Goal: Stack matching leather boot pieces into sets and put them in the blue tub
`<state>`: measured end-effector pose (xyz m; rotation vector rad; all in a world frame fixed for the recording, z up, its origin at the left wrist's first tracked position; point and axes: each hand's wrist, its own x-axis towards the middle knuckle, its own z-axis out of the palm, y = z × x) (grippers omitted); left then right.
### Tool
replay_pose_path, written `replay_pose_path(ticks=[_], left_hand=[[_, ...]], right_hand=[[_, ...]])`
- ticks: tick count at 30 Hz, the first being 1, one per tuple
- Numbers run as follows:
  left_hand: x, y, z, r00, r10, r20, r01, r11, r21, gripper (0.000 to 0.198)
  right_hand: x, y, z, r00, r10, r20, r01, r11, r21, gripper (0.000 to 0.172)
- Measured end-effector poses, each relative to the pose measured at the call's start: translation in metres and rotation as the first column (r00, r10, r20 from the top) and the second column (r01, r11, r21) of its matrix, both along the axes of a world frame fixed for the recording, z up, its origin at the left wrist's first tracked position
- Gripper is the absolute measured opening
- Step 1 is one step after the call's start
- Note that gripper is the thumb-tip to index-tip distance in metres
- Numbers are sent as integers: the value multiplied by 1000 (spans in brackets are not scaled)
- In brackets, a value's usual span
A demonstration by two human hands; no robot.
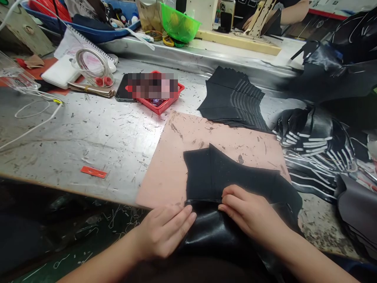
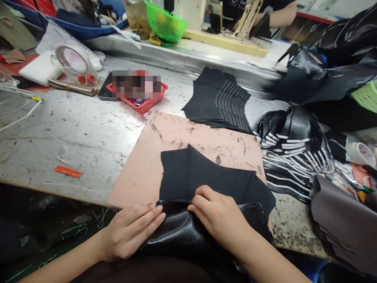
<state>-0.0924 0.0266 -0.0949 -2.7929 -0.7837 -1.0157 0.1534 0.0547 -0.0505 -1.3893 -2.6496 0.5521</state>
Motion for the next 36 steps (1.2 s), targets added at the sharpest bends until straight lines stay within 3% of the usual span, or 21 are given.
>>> replay_pose_path(ticks=[7, 13, 21, 36], left_hand=[[1, 3, 3, 1000, -23, -17, 23, 1000, 0, 24], [1, 0, -2, 997, 33, -74, -31, 999, 31, 34], [-5, 5, 5, 935, -41, -352, 70, 995, 69, 42], [-2, 19, 9, 931, -59, -359, 115, 984, 136, 37]], right_hand=[[-1, -1, 0, 1000, -9, 1, 9, 1000, 15, 29], [-2, 0, -1, 1000, -22, -3, 22, 1000, 11, 28], [-2, 3, 1, 998, -58, -11, 58, 997, -48, 25], [-1, 13, 6, 989, -145, 10, 145, 977, -160, 20]])
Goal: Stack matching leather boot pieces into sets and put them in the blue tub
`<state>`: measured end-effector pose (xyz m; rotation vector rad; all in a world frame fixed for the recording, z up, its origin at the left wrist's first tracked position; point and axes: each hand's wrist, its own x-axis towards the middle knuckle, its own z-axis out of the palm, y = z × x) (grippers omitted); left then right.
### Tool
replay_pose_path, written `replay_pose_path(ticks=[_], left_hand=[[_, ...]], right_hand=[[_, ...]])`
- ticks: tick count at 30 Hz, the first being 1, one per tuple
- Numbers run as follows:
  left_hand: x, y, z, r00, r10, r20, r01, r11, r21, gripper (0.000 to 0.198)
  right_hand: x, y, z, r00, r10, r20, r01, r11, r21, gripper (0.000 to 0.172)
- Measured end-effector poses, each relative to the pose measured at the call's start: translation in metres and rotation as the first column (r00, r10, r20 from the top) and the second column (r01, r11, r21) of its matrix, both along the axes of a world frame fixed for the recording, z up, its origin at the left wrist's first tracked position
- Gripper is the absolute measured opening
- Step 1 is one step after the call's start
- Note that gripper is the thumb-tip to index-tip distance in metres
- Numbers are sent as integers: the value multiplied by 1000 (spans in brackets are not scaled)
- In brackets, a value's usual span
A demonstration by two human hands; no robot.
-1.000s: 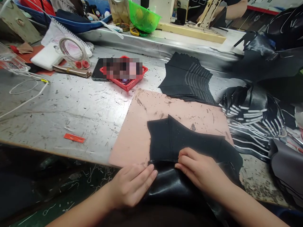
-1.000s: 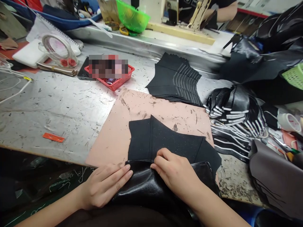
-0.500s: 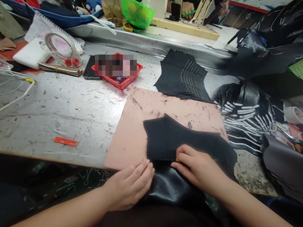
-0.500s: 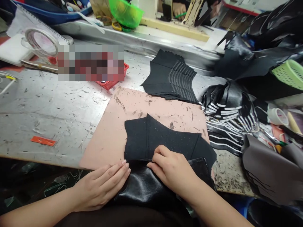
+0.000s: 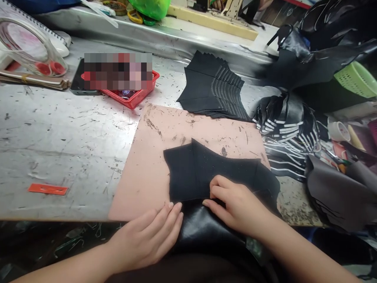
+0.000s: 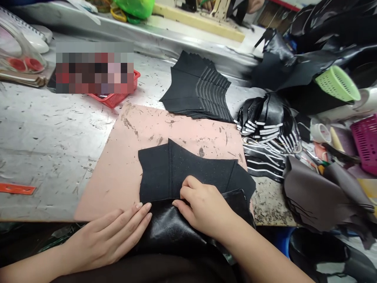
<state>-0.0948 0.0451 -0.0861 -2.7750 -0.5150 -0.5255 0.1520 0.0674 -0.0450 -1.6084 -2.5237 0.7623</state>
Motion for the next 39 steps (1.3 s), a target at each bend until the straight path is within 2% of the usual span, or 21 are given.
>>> replay_pose_path(ticks=[4, 8, 10, 13, 15, 19, 24, 28, 31, 35, 39], left_hand=[[8, 14, 7, 997, -71, -19, 70, 997, -30, 25], [23, 32, 21, 968, -199, -152, 173, 970, -169, 29], [30, 38, 28, 949, -246, -197, 205, 957, -207, 28], [36, 43, 33, 941, -289, -178, 254, 947, -195, 25], [37, 42, 31, 939, -311, -149, 283, 941, -183, 29], [36, 37, 22, 952, -283, -117, 261, 950, -171, 39], [33, 36, 17, 955, -268, -125, 242, 952, -190, 47], [40, 40, 19, 948, -281, -150, 245, 944, -219, 49], [51, 44, 22, 947, -276, -166, 233, 943, -238, 39], [65, 51, 30, 917, -312, -249, 242, 931, -273, 31], [69, 55, 33, 896, -376, -239, 318, 915, -248, 38]], right_hand=[[-3, 2, 2, 1000, 3, 19, -2, 1000, -14, 21], [-5, 1, 1, 999, 10, 35, -11, 1000, 22, 21], [-2, -1, 2, 996, 5, 87, -11, 997, 76, 22], [9, -3, 7, 971, -88, 221, 56, 987, 148, 28], [18, -6, 11, 967, -120, 223, 99, 990, 105, 27], [29, -14, 15, 993, -62, 100, 65, 998, -27, 25], [29, -19, 11, 989, -125, 73, 132, 987, -95, 25], [27, -18, 9, 987, -145, 62, 151, 983, -106, 25], [30, -17, 9, 987, -146, 71, 151, 986, -76, 25], [39, -17, 15, 960, -209, 186, 215, 977, -8, 28], [45, -23, 23, 965, -210, 157, 238, 953, -186, 27]])
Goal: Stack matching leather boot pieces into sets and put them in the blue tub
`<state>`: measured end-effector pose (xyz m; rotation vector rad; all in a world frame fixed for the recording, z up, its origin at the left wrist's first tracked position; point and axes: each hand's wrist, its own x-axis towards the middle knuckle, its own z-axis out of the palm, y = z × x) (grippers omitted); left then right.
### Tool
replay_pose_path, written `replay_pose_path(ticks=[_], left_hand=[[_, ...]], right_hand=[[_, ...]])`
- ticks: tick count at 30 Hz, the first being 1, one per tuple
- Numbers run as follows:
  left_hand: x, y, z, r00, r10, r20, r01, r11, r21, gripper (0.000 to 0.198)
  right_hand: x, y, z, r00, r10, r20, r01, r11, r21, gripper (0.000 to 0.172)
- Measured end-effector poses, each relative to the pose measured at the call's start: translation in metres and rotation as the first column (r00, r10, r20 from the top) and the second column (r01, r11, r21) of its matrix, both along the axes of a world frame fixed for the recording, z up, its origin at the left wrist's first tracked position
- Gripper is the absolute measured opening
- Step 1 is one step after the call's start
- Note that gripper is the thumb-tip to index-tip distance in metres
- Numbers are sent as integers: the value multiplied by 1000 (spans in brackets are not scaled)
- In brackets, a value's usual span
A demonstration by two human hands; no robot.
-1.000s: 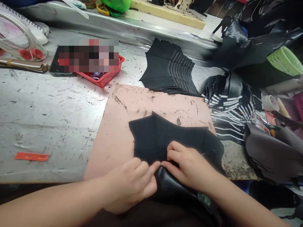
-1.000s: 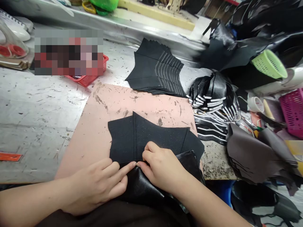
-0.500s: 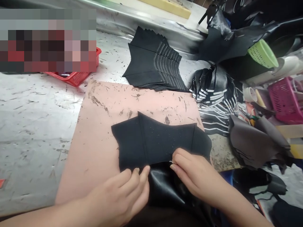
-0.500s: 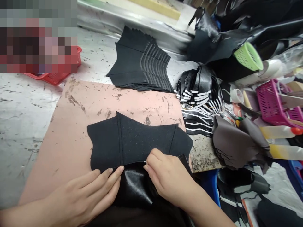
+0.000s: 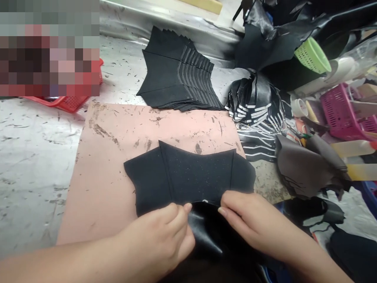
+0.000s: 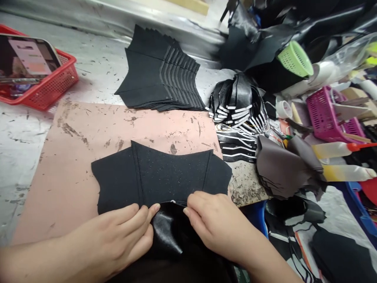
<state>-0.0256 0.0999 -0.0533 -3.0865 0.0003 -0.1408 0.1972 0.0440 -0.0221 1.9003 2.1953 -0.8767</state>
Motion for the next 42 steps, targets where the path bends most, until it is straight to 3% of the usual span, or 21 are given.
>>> replay_pose_path(ticks=[2, 6, 12, 20, 27, 32, 34, 38, 42], left_hand=[[0, 1, -1, 1000, 0, 15, 0, 1000, 12, 36], [1, 3, -1, 999, 2, 40, -3, 1000, 16, 31], [8, 8, -2, 996, 16, 91, -11, 998, -63, 33], [27, 18, -6, 999, -23, 28, 27, 989, -147, 37], [42, 19, -6, 998, -53, -25, 50, 992, -115, 39], [47, 20, -7, 995, -97, -19, 95, 992, -86, 37], [48, 21, -8, 993, -118, 14, 118, 989, -87, 32], [49, 24, -9, 990, -133, 46, 137, 985, -108, 34], [54, 26, -9, 992, -130, 3, 129, 985, -117, 39]], right_hand=[[0, -6, -1, 999, 18, -37, -19, 1000, -19, 24], [0, -13, -10, 999, -34, 8, 33, 997, 67, 24], [0, -13, -17, 997, -60, 55, 51, 987, 152, 25], [-3, -14, -20, 992, -91, 88, 66, 965, 253, 24], [-11, -12, -21, 979, -124, 162, 78, 961, 265, 23], [7, -17, -11, 926, -268, 268, 183, 935, 304, 26], [21, -23, -4, 922, -323, 214, 276, 935, 221, 26], [36, -38, -2, 905, -407, -124, 412, 911, 22, 22], [33, -46, -12, 838, -482, -255, 511, 857, 63, 23]])
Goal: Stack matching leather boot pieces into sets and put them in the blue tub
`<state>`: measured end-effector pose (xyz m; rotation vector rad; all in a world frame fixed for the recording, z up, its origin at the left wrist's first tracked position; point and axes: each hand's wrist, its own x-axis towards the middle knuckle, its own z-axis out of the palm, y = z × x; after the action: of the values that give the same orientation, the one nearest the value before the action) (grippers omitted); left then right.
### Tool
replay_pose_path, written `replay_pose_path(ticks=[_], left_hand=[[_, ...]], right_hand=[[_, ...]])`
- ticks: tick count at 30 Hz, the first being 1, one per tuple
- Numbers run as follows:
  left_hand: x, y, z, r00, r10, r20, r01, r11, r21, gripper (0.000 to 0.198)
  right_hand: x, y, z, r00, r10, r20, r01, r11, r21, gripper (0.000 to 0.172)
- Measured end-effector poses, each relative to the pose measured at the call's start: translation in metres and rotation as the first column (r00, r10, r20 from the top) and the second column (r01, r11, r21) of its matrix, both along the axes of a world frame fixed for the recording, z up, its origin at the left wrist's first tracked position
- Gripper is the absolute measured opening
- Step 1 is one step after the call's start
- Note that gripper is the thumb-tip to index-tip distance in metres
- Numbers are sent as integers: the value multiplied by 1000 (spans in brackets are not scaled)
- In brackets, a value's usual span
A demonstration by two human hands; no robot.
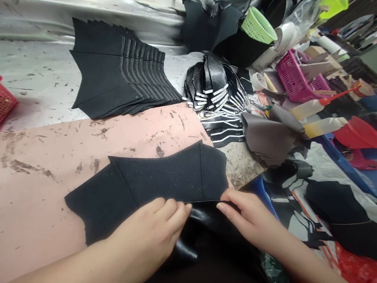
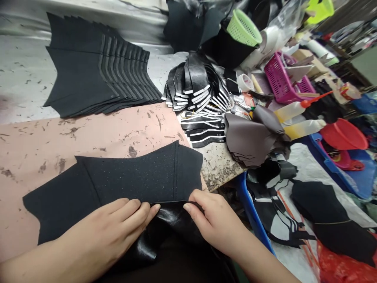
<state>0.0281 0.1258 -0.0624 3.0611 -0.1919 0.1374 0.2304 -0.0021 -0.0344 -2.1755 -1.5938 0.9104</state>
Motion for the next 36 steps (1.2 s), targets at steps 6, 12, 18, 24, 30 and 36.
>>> replay_pose_path(ticks=[6, 12, 18, 24, 30, 36], left_hand=[[14, 2, 0, 998, 5, -58, -5, 1000, -4, 44], [28, 4, 5, 993, -63, -101, 63, 998, -9, 43], [36, 3, 4, 991, -137, -12, 136, 990, -43, 25], [35, 4, -1, 993, -117, -5, 116, 985, -124, 17], [39, 5, 1, 997, -77, 27, 80, 991, -109, 19], [42, 4, 1, 994, -101, -45, 96, 991, -97, 27]], right_hand=[[-3, -1, -6, 999, -46, -12, 46, 999, 22, 23], [-7, -5, -10, 992, -124, -6, 125, 992, 26, 21], [-8, -4, -10, 991, -129, 27, 128, 991, 42, 22], [-18, -14, -13, 971, -236, -39, 235, 972, -32, 27], [-27, -25, -21, 960, -179, 215, 122, 959, 257, 20], [-25, -30, -26, 926, -371, 66, 314, 856, 411, 4]])
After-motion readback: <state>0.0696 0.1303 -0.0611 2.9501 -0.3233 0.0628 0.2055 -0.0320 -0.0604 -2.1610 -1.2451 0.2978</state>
